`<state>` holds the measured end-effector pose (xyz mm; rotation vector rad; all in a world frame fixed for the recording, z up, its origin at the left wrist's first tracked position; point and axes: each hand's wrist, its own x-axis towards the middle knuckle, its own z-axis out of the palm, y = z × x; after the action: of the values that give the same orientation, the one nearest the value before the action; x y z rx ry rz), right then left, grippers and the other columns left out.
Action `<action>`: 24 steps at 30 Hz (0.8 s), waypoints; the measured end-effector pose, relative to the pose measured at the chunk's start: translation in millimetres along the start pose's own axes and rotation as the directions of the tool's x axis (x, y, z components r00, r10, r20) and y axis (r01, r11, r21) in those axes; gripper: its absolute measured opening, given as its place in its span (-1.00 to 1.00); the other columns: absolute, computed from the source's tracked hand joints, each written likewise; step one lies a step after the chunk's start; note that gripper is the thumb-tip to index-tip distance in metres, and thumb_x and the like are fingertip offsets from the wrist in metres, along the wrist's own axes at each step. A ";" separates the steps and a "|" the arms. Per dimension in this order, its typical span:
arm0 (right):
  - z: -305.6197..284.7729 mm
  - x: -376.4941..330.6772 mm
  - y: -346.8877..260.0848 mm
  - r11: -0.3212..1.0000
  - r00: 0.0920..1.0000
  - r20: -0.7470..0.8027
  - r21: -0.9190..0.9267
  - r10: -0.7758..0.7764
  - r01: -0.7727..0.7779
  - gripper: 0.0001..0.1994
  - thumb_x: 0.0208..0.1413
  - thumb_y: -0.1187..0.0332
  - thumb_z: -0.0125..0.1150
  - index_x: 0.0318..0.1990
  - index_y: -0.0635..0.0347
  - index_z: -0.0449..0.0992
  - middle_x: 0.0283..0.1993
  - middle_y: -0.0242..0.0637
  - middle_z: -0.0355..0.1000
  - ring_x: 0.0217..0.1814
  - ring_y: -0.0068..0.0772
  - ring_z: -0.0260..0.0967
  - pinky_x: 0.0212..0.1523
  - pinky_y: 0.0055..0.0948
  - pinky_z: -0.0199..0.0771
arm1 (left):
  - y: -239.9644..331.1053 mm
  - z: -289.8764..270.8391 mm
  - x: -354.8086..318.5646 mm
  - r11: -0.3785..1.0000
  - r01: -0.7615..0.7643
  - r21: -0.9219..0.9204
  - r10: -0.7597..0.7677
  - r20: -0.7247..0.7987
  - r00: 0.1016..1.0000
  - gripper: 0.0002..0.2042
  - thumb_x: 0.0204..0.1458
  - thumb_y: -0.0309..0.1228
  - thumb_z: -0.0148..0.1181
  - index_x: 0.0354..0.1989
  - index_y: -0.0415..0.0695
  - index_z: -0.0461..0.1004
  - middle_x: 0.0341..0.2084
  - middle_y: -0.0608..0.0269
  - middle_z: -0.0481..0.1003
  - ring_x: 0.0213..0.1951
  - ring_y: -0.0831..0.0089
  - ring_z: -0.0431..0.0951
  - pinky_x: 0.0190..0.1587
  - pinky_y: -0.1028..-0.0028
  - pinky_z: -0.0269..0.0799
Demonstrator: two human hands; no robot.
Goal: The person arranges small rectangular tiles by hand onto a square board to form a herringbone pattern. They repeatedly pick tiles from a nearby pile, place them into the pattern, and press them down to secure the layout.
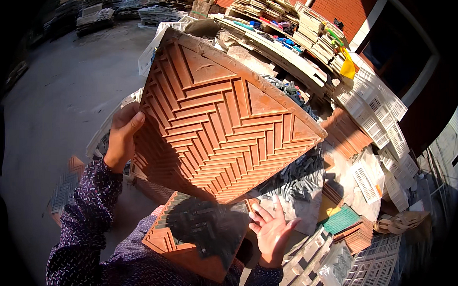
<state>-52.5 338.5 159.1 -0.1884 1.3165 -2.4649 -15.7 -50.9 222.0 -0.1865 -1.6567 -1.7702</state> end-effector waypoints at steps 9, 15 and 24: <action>-48.4 30.7 -68.5 0.976 0.980 0.145 0.149 0.137 -0.159 -0.20 0.06 -0.29 -0.06 0.15 0.34 0.21 0.12 0.17 0.26 0.12 0.01 0.30 0.08 -0.09 0.38 | 30.6 34.6 15.0 0.772 -0.627 0.104 0.545 0.400 0.737 -0.76 0.02 -0.31 0.14 -0.42 -0.31 0.48 -0.56 0.08 0.49 -0.48 0.27 0.46 -0.36 0.42 0.33; -24.5 -34.7 -21.8 0.983 0.981 0.148 0.121 0.122 -0.140 -0.64 0.05 0.49 0.08 -0.08 0.09 0.06 0.01 -0.03 0.34 -0.18 -0.37 0.38 -0.25 -0.47 0.41 | 30.0 -2.0 -29.1 0.707 -0.592 0.387 0.368 0.515 0.775 -0.67 0.12 -0.17 0.07 -0.11 -0.17 0.48 0.04 0.01 0.35 0.08 0.10 0.34 0.05 0.21 0.31; 4.7 -130.7 65.3 0.987 0.970 -0.191 0.038 -0.149 0.159 -0.69 -0.03 0.65 -0.07 -0.16 0.07 0.10 -0.05 -0.15 0.29 -0.07 -0.39 0.27 -0.07 -0.41 0.30 | -21.2 8.5 -177.9 0.417 0.564 -0.713 -0.567 0.282 0.774 -0.21 0.15 0.11 -0.17 0.36 -0.24 -0.19 0.33 0.07 -0.03 0.32 0.22 0.05 0.28 0.26 0.04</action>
<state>86.1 347.8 113.4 -0.0469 1.3549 -2.7023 102.4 23.8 109.7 0.0254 -0.8387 -2.9574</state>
